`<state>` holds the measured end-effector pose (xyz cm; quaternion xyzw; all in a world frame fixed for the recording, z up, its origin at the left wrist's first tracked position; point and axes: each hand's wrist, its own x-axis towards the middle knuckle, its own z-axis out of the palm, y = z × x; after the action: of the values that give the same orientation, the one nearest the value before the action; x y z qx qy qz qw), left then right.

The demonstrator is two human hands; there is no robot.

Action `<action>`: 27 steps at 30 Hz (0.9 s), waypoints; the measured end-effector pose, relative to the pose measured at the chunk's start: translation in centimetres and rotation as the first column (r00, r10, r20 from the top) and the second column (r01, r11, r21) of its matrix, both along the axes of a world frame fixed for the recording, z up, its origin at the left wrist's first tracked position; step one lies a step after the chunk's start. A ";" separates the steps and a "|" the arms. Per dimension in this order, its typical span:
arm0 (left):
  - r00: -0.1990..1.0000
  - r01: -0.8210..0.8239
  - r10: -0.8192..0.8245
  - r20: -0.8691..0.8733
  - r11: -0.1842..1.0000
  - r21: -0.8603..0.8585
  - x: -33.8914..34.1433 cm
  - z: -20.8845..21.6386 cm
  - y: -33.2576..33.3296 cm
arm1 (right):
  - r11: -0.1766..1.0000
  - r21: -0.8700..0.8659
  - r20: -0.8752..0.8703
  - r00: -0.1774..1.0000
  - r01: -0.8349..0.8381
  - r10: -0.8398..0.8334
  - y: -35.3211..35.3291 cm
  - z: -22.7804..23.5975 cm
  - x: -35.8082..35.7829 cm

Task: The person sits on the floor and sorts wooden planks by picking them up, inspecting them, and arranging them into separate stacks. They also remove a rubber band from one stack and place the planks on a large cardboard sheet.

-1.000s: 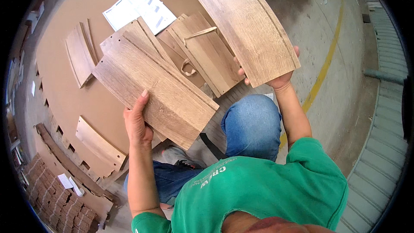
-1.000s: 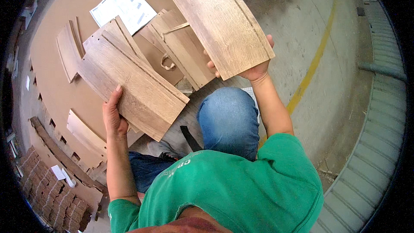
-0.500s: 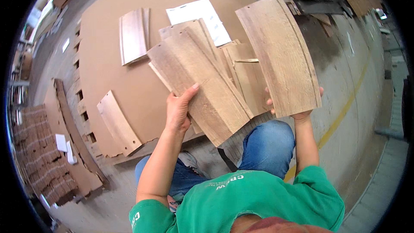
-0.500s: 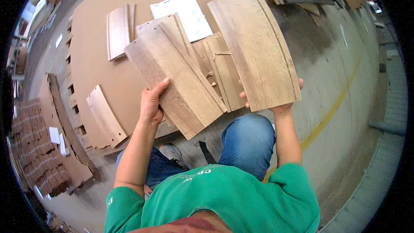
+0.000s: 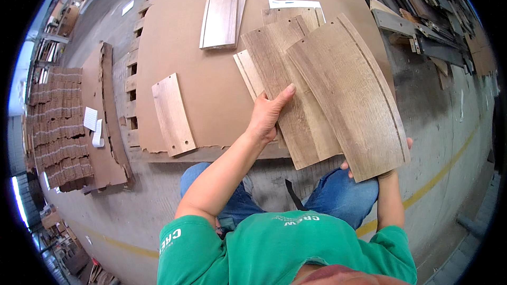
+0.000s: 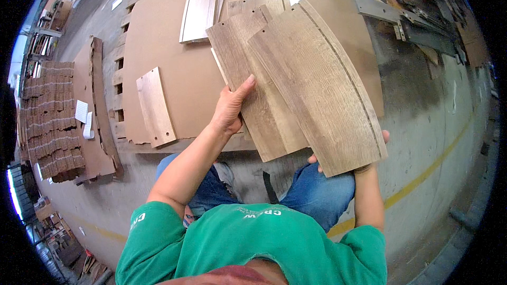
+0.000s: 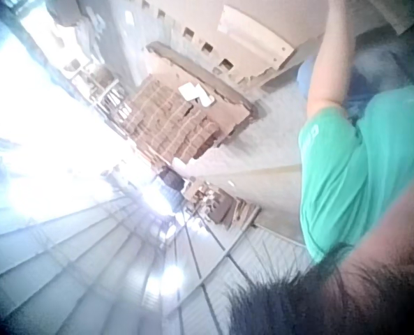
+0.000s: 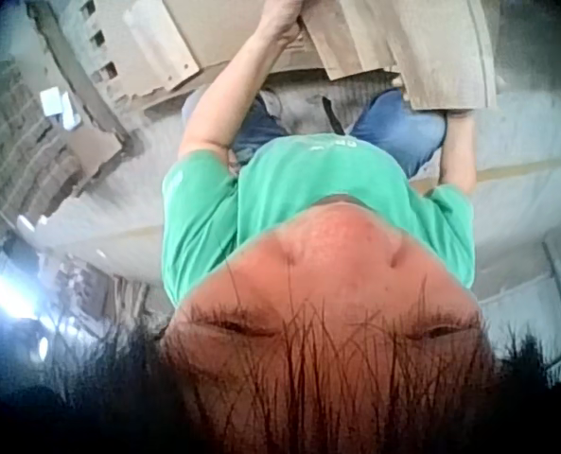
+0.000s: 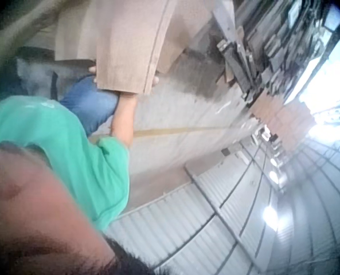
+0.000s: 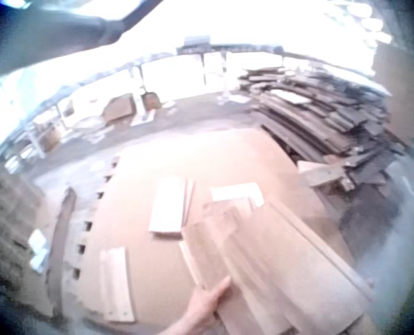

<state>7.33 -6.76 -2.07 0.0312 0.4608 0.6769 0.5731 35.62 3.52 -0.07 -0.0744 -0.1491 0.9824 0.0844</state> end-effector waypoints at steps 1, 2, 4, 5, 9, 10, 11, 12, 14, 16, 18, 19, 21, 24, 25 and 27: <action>1.000 -0.001 0.001 0.013 1.000 0.001 0.0 0.0 0.0 | 0.999 -0.044 -0.019 1.000 -0.023 0.023 0.0 -0.2 -0.1; 1.000 -0.005 0.005 0.022 1.000 0.006 0.0 -0.1 0.0 | 0.990 -0.009 0.083 0.987 0.142 -0.141 -0.2 -0.6 0.1; 0.999 -0.009 0.009 0.038 1.000 0.014 -0.1 -0.2 0.0 | 0.889 0.109 0.257 0.852 0.444 -0.457 -0.6 -1.9 1.2; 0.999 -0.015 0.014 0.049 1.000 0.027 -0.1 -0.4 0.1 | 0.903 0.107 0.286 0.857 0.416 -0.429 -0.3 -1.9 1.4; 0.998 -0.030 0.027 0.064 0.998 0.050 0.0 -0.9 0.5 | 0.942 0.258 0.330 0.897 0.215 -0.295 0.8 -3.4 3.0; 0.998 -0.030 0.027 0.059 0.998 0.047 0.0 -0.9 0.7 | 0.932 0.334 0.328 0.909 0.141 -0.256 1.0 -4.1 3.5; 0.998 -0.037 0.035 0.052 0.998 0.050 -0.1 -1.1 0.5 | 0.943 0.321 0.405 0.887 0.089 -0.221 0.8 -3.0 2.3; 0.998 -0.039 0.036 0.049 0.998 0.058 -0.2 -1.3 0.5 | 0.915 0.400 0.465 0.852 0.042 -0.242 0.5 -2.0 1.2; 0.999 -0.040 0.038 0.034 0.998 0.051 -0.4 -1.7 0.5 | 0.841 0.536 0.565 0.769 -0.069 -0.298 -0.2 -0.7 -0.5; 0.999 -0.042 0.041 0.008 0.999 0.018 -0.4 -2.1 0.5 | 0.750 0.636 0.595 0.734 -0.181 -0.328 -0.6 -0.4 -1.3; 0.999 -0.035 0.035 -0.009 0.999 -0.020 -0.3 -1.4 0.6 | 0.646 0.723 0.587 0.712 -0.247 -0.386 -0.7 -0.4 -1.8; 0.999 -0.032 0.031 -0.018 0.999 -0.039 -0.2 -1.1 0.6 | 0.593 0.763 0.565 0.710 -0.257 -0.420 -0.8 -0.5 -2.1; 1.000 -0.009 0.008 -0.025 0.998 -0.063 -0.3 -1.6 0.6 | 0.560 0.784 0.547 0.726 -0.268 -0.417 -0.7 -0.3 -2.6; 1.000 -0.001 0.000 -0.013 0.998 -0.066 -0.2 -1.5 0.7 | 0.626 0.730 0.558 0.768 -0.274 -0.314 -0.4 -0.2 -3.2; 1.000 -0.002 0.002 -0.005 0.998 -0.062 -0.1 -1.4 0.6 | 0.646 0.711 0.563 0.776 -0.278 -0.285 -0.4 -0.3 -3.3; 1.000 0.013 -0.014 -0.018 0.999 -0.042 -0.1 -1.6 0.5 | 0.658 0.695 0.570 0.781 -0.291 -0.256 -0.4 -0.3 -3.4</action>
<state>7.22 -6.26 -3.64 0.0287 0.4798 0.6630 0.5740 32.21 3.09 -0.32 -0.3516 -0.5612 0.7480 0.0430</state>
